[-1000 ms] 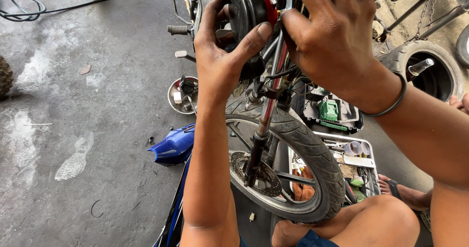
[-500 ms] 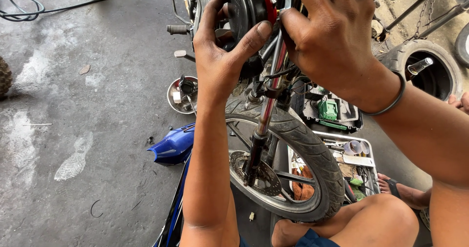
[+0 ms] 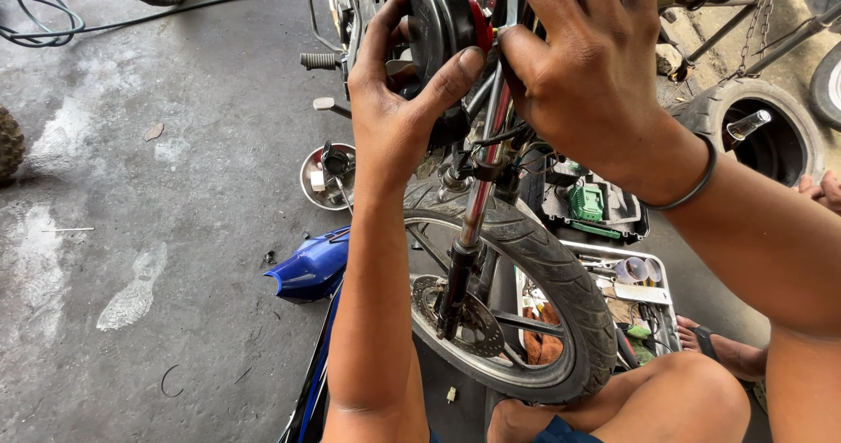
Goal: Installing a new horn on a motorcycle, including mounting the bracket and connecting electrical wires.
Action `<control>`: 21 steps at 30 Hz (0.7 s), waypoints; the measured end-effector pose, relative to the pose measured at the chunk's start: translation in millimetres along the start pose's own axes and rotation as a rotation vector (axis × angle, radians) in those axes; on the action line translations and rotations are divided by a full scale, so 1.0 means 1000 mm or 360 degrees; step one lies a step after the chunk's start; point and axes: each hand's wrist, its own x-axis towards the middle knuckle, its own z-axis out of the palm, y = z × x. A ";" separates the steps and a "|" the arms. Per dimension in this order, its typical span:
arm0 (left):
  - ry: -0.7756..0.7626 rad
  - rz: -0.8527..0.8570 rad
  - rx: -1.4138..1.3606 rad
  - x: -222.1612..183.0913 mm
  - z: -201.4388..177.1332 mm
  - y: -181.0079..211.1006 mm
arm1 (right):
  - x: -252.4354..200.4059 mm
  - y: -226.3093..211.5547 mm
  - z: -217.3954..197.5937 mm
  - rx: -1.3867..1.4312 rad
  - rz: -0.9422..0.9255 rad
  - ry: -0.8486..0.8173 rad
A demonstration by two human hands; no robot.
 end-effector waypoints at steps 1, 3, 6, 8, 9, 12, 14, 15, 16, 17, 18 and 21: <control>-0.0001 0.0002 0.0000 0.000 0.000 0.001 | 0.000 0.000 0.001 -0.0002 0.0001 0.0001; -0.0002 -0.0004 0.0009 0.000 0.000 0.001 | -0.001 0.000 0.002 -0.0039 0.0010 0.0011; 0.0004 -0.0006 0.0045 0.001 -0.002 -0.001 | 0.002 -0.002 0.001 0.0003 0.0027 0.0022; -0.0006 -0.0018 0.0050 0.000 -0.003 0.003 | 0.004 -0.002 -0.001 -0.0018 0.0032 0.0031; -0.0003 -0.0036 0.0057 0.000 -0.004 0.005 | 0.005 -0.003 -0.001 -0.0030 0.0025 0.0040; -0.0010 -0.0095 -0.0010 -0.002 -0.005 0.006 | 0.005 -0.004 0.001 -0.0002 0.0020 0.0070; -0.0015 -0.0071 0.0021 0.000 -0.005 0.003 | -0.001 0.000 0.004 -0.0008 0.0017 0.0024; -0.0018 -0.0041 0.0049 -0.001 -0.006 0.002 | -0.003 0.000 0.006 -0.0019 0.0009 -0.0018; -0.0003 -0.0050 0.0053 -0.001 -0.004 0.003 | -0.005 0.001 0.006 -0.0005 -0.0003 -0.0020; -0.0005 -0.0033 0.0002 0.000 -0.004 0.003 | -0.006 0.001 0.006 -0.0024 0.0012 -0.0023; 0.0002 -0.0019 -0.0048 -0.001 -0.004 0.003 | -0.006 0.001 0.007 -0.0038 0.0019 -0.0028; 0.0047 0.0092 0.0175 -0.002 0.003 0.013 | -0.033 0.011 0.001 -0.0199 -0.0005 -0.0349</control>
